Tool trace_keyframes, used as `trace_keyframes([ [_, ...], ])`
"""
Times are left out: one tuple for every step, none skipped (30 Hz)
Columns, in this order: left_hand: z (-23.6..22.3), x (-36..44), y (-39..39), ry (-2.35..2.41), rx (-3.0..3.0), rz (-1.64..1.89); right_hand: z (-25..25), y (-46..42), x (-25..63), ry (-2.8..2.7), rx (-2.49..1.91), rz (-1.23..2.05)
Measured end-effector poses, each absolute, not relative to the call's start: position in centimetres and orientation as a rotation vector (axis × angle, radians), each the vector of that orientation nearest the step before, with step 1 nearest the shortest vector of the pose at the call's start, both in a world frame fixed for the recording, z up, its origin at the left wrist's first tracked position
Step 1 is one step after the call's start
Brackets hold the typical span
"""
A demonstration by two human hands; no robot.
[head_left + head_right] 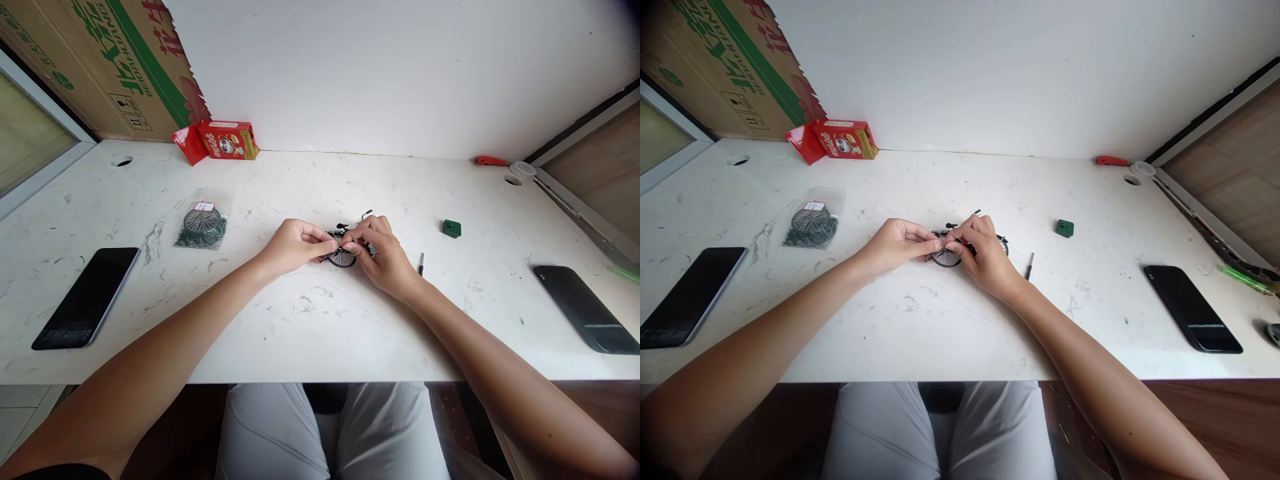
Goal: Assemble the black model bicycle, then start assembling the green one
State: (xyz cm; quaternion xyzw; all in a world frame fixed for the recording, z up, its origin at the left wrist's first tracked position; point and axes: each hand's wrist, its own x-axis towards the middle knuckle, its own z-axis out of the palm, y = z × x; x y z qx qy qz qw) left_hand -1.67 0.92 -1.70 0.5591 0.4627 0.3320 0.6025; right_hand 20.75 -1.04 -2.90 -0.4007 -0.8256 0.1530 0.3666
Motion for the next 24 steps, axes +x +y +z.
trace_keyframes([
  [-1.7,-1.7,0.9,1.071,1.280,0.770,-3.0,-1.0,20.8,-2.119,-1.029,0.397],
  [-1.7,-1.7,1.0,1.068,1.265,0.772,-3.0,-1.0,20.8,-2.116,-1.029,0.402],
  [-1.8,-1.7,1.0,1.063,1.254,0.774,-3.1,-1.1,20.8,-2.114,-1.028,0.409],
  [-1.8,-1.7,1.0,1.056,1.248,0.776,-3.1,-1.1,20.8,-2.113,-1.029,0.415],
  [-1.8,-1.7,1.1,1.050,1.246,0.778,-3.2,-1.1,20.8,-2.113,-1.029,0.421],
  [-1.8,-1.8,1.1,1.045,1.243,0.779,-3.2,-1.0,20.8,-2.112,-1.030,0.425],
  [-1.8,-1.8,1.1,1.042,1.240,0.777,-3.3,-1.0,20.8,-2.110,-1.030,0.429],
  [-1.8,-1.8,1.0,1.041,1.233,0.774,-3.3,-1.0,20.8,-2.108,-1.028,0.434],
  [-1.8,-1.9,1.0,1.041,1.223,0.769,-3.3,-0.9,20.8,-2.106,-1.025,0.441],
  [-1.7,-1.9,1.0,1.043,1.213,0.763,-3.4,-0.9,20.9,-2.103,-1.018,0.448],
  [-1.6,-1.9,0.9,1.045,1.203,0.757,-3.4,-0.9,20.9,-2.099,-1.010,0.454],
  [-1.5,-1.9,0.9,1.050,1.193,0.753,-3.4,-0.8,20.9,-2.095,-1.004,0.457],
  [-1.4,-1.9,0.8,1.055,1.185,0.751,-3.4,-0.8,20.9,-2.090,-0.998,0.459],
  [-1.2,-1.9,0.8,1.059,1.179,0.750,-3.4,-0.8,20.9,-2.087,-0.996,0.460],
  [-1.1,-1.9,0.7,1.062,1.174,0.750,-3.4,-0.8,20.9,-2.084,-0.996,0.460],
  [-1.0,-1.9,0.6,1.062,1.172,0.751,-3.4,-0.8,20.9,-2.083,-0.999,0.462],
  [-0.9,-1.8,0.6,1.061,1.169,0.754,-3.4,-0.8,20.9,-2.083,-1.002,0.467],
  [-0.8,-1.8,0.6,1.059,1.167,0.755,-3.4,-0.8,20.9,-2.083,-1.003,0.474],
  [-0.8,-1.8,0.6,1.057,1.163,0.756,-3.4,-0.8,20.9,-2.083,-1.003,0.480],
  [-0.8,-1.8,0.6,1.057,1.157,0.756,-3.4,-0.8,21.0,-2.084,-1.004,0.487],
  [-0.8,-1.8,0.6,1.056,1.152,0.755,-3.4,-0.8,21.0,-2.085,-1.003,0.493],
  [-0.9,-1.8,0.7,1.053,1.147,0.754,-3.4,-0.8,21.0,-2.086,-1.002,0.497],
  [-1.0,-1.8,0.7,1.049,1.142,0.754,-3.3,-0.8,21.0,-2.088,-1.002,0.500],
  [-1.1,-1.9,0.8,1.042,1.137,0.752,-3.3,-0.8,21.0,-2.091,-1.003,0.502],
])
